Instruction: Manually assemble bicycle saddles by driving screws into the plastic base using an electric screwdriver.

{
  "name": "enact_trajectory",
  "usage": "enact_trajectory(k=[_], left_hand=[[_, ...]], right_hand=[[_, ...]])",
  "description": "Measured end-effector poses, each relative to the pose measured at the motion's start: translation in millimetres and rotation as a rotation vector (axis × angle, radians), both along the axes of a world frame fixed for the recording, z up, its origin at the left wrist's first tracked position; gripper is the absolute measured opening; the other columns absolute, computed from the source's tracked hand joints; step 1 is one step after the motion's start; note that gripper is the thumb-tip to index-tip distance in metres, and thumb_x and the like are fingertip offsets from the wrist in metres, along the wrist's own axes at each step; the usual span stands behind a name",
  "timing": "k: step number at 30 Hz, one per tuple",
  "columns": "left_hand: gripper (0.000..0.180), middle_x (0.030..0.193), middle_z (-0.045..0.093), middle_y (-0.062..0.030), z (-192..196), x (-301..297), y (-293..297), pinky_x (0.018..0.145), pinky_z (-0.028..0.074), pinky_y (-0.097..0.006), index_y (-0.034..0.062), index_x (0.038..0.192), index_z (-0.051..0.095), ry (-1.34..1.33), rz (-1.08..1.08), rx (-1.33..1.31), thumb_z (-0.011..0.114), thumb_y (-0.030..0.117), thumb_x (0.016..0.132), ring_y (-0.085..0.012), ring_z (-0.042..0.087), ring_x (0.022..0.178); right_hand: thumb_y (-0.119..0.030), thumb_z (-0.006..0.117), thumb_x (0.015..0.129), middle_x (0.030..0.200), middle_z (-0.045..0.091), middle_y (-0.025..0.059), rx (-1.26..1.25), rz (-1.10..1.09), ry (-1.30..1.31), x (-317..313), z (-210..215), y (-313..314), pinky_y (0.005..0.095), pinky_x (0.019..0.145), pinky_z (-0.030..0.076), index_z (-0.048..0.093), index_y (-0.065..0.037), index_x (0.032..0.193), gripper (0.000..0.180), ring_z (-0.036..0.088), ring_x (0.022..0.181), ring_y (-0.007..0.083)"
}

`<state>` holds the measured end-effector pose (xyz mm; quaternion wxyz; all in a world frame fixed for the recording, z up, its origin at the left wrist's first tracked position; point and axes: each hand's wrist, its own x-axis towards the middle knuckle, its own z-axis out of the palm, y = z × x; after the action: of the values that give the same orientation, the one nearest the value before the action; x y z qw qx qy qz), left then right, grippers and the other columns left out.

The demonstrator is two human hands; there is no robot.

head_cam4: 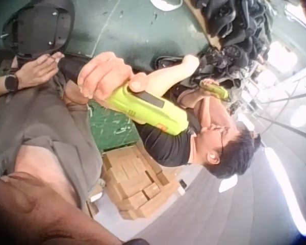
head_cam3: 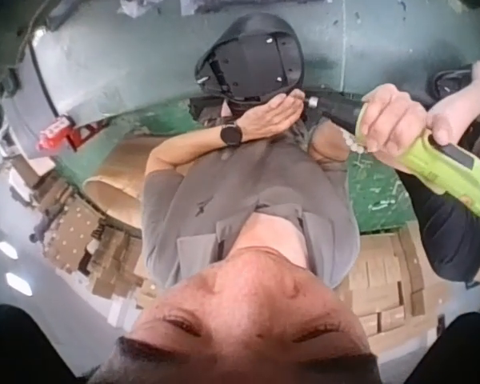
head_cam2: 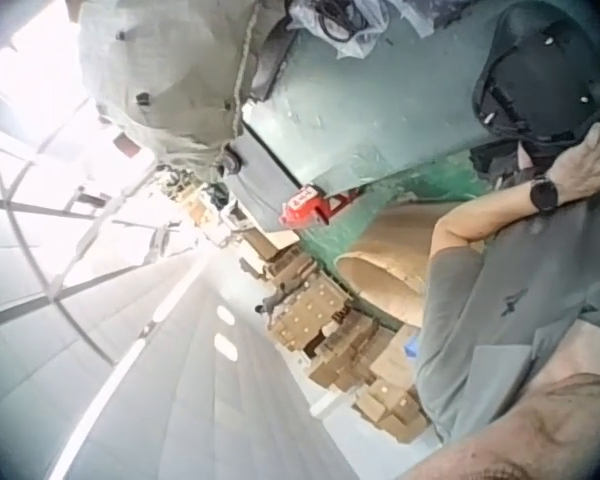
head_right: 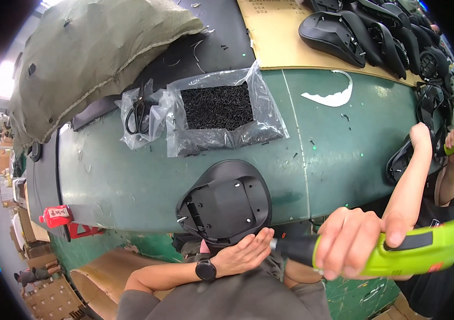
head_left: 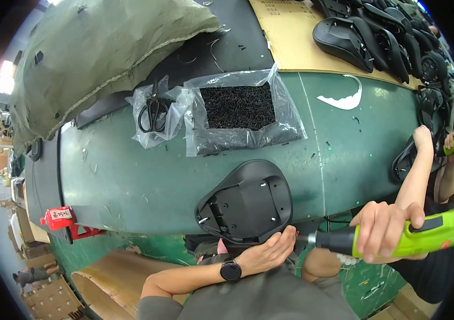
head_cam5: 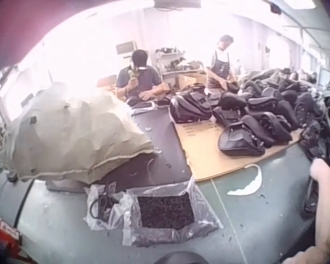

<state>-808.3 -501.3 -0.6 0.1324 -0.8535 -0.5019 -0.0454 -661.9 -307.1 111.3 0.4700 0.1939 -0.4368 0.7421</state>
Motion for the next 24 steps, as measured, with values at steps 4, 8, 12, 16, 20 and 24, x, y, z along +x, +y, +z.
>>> enact_trajectory(k=[4, 8, 12, 16, 20, 24], left_hand=[[0.028, 0.128, 0.059, -0.0093, 17.0, -19.2, -7.3, 0.108, 0.032, -0.040, 0.0097, 0.108, 0.065, -0.274, -0.181, -0.117, 0.056, 0.025, 0.086, -0.0237, 0.050, 0.125], [0.019, 0.080, 0.065, 0.0010, 52.3, -79.2, 36.8, 0.071, 0.053, -0.031, 0.0116, 0.067, 0.062, -0.720, -0.029, 0.270, 0.074, 0.026, 0.073, -0.0188, 0.064, 0.077], [0.039, 0.113, 0.061, -0.0178, 16.4, -195.4, 152.7, 0.092, 0.045, -0.045, 0.0009, 0.112, 0.061, -0.578, 0.445, 0.050, 0.067, 0.027, 0.083, -0.0338, 0.055, 0.107], [0.037, 0.110, 0.059, -0.0130, -27.0, -235.0, 198.4, 0.089, 0.045, -0.042, 0.0046, 0.111, 0.063, -0.224, 0.513, -0.023, 0.068, 0.028, 0.082, -0.0313, 0.052, 0.106], [0.017, 0.091, 0.058, -0.0091, -30.5, -234.1, 207.6, 0.079, 0.047, -0.041, 0.0060, 0.090, 0.064, -0.221, 0.447, -0.007, 0.067, 0.022, 0.084, -0.0293, 0.054, 0.091], [0.012, 0.086, 0.057, -0.0094, -32.1, -234.4, 204.4, 0.075, 0.047, -0.041, 0.0056, 0.084, 0.063, -0.317, 0.421, 0.069, 0.065, 0.018, 0.085, -0.0305, 0.054, 0.087]], right_hand=[[-0.054, 0.059, 0.088, 0.079, 0.063, 0.0104, 0.121, -0.267, -0.244, -15.2, -10.5, -21.8, 0.0389, 0.054, 0.054, 0.043, -0.007, 0.131, 0.065, 0.064, 0.059, 0.0288], [-0.070, 0.061, 0.076, 0.080, 0.061, 0.0101, 0.123, -0.437, -0.287, -33.0, -23.2, -25.5, 0.0373, 0.056, 0.051, 0.044, -0.004, 0.127, 0.085, 0.060, 0.060, 0.0252], [-0.078, 0.063, 0.068, 0.080, 0.059, 0.0123, 0.039, -0.415, -0.257, -43.7, -29.6, -31.7, 0.0383, 0.058, 0.050, 0.044, -0.002, 0.126, 0.097, 0.058, 0.061, 0.0248], [-0.080, 0.067, 0.062, 0.085, 0.060, 0.0167, 0.018, -0.343, -0.215, -47.9, -38.2, -29.9, 0.0400, 0.062, 0.048, 0.044, 0.000, 0.126, 0.105, 0.058, 0.067, 0.0271], [-0.080, 0.068, 0.060, 0.086, 0.060, 0.0169, -0.072, -0.396, -0.217, -50.8, -50.5, -29.2, 0.0402, 0.063, 0.048, 0.043, 0.002, 0.127, 0.108, 0.058, 0.069, 0.0277], [-0.089, 0.055, 0.060, 0.081, 0.058, 0.0106, -0.081, -0.492, -0.305, -60.7, -55.0, -28.2, 0.0377, 0.059, 0.049, 0.043, -0.002, 0.125, 0.110, 0.057, 0.064, 0.0243]])
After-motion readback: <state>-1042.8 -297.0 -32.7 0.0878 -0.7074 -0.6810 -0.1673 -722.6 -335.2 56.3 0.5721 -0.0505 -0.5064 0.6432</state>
